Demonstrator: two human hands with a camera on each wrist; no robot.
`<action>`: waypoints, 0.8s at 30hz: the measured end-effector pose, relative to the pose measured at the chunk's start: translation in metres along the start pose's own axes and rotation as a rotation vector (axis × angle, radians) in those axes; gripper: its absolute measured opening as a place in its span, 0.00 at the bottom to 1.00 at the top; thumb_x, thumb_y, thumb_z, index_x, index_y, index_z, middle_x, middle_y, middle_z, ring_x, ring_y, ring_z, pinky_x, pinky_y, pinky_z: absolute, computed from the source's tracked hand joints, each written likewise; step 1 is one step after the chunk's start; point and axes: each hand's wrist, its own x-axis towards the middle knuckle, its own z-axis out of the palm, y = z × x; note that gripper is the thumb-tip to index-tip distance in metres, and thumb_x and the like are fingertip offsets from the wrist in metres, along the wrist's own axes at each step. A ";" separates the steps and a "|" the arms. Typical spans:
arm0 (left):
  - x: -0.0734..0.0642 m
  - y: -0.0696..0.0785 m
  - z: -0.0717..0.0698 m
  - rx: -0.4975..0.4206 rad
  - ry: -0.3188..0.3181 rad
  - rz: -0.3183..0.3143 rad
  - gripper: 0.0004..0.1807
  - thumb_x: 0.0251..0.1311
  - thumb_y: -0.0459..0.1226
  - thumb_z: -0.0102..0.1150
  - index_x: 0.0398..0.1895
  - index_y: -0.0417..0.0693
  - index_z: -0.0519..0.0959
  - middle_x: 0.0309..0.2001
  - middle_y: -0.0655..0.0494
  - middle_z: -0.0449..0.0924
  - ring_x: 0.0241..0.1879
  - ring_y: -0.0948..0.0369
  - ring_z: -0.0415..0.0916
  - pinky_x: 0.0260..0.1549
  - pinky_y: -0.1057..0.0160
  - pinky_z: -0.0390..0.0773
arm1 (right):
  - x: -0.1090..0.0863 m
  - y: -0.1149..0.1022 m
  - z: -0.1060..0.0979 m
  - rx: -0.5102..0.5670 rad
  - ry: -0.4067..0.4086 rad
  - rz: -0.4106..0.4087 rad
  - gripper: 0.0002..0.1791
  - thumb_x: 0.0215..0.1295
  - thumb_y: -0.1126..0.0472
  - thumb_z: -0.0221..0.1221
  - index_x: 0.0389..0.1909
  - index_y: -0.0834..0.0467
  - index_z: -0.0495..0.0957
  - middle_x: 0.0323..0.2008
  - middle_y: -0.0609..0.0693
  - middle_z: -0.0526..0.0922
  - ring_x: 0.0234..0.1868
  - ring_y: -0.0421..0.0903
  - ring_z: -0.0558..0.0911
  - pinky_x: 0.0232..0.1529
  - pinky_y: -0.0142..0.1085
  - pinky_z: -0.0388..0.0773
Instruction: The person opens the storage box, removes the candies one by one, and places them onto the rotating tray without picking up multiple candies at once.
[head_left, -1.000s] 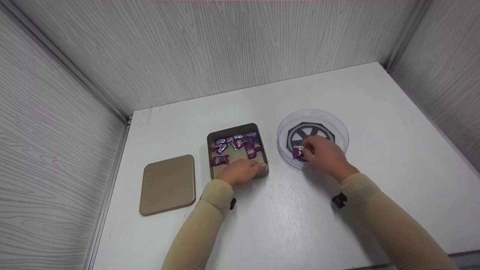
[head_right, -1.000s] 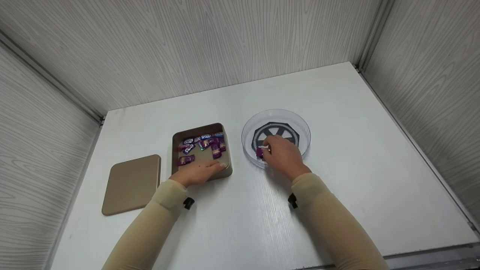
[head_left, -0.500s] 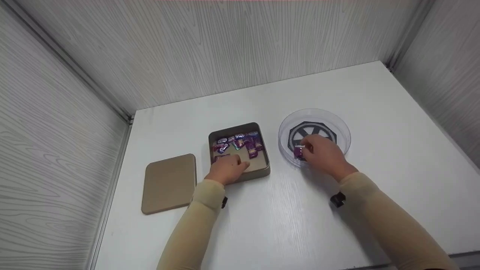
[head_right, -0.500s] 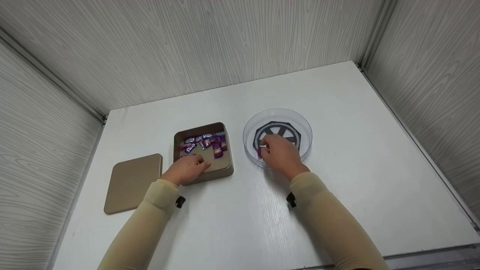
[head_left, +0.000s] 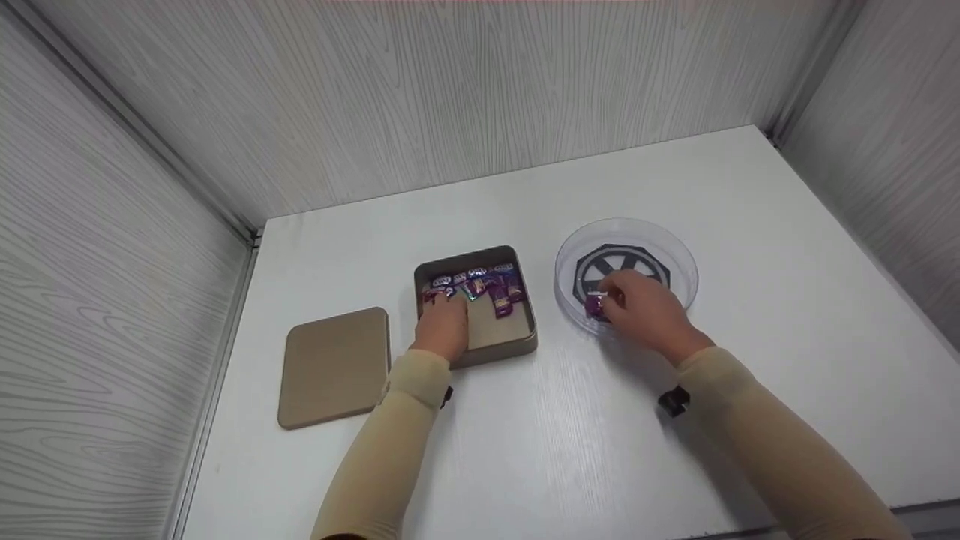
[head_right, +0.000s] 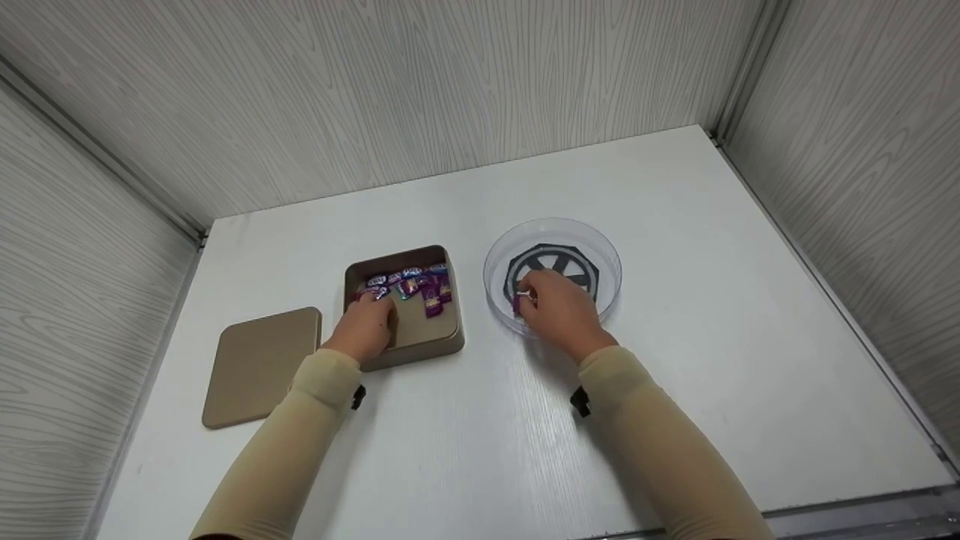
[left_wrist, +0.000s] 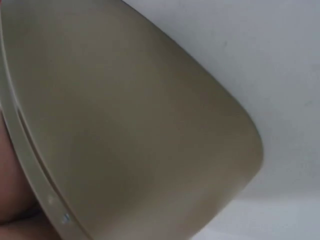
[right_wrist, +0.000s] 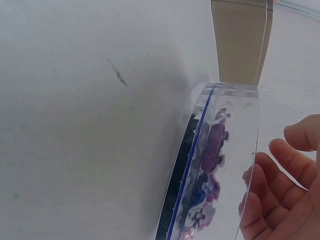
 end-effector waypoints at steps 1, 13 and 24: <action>0.000 0.000 0.000 -0.006 0.002 0.000 0.15 0.77 0.34 0.43 0.54 0.39 0.79 0.58 0.36 0.74 0.57 0.40 0.73 0.55 0.43 0.75 | 0.000 0.000 0.000 0.007 -0.002 -0.001 0.14 0.69 0.59 0.54 0.50 0.58 0.80 0.46 0.53 0.81 0.44 0.50 0.78 0.49 0.49 0.75; 0.004 -0.004 0.000 -0.016 -0.007 0.016 0.02 0.67 0.34 0.62 0.37 0.44 0.79 0.33 0.51 0.81 0.32 0.54 0.78 0.35 0.51 0.80 | -0.002 -0.008 0.004 0.062 -0.010 -0.034 0.12 0.69 0.57 0.57 0.48 0.57 0.81 0.44 0.51 0.81 0.43 0.49 0.78 0.49 0.47 0.75; 0.009 -0.005 0.004 -0.072 0.026 -0.017 0.06 0.67 0.38 0.60 0.43 0.47 0.81 0.38 0.51 0.83 0.37 0.53 0.80 0.37 0.48 0.80 | -0.006 -0.011 0.001 0.075 0.003 -0.053 0.09 0.68 0.57 0.59 0.45 0.53 0.82 0.43 0.47 0.81 0.43 0.46 0.78 0.48 0.44 0.75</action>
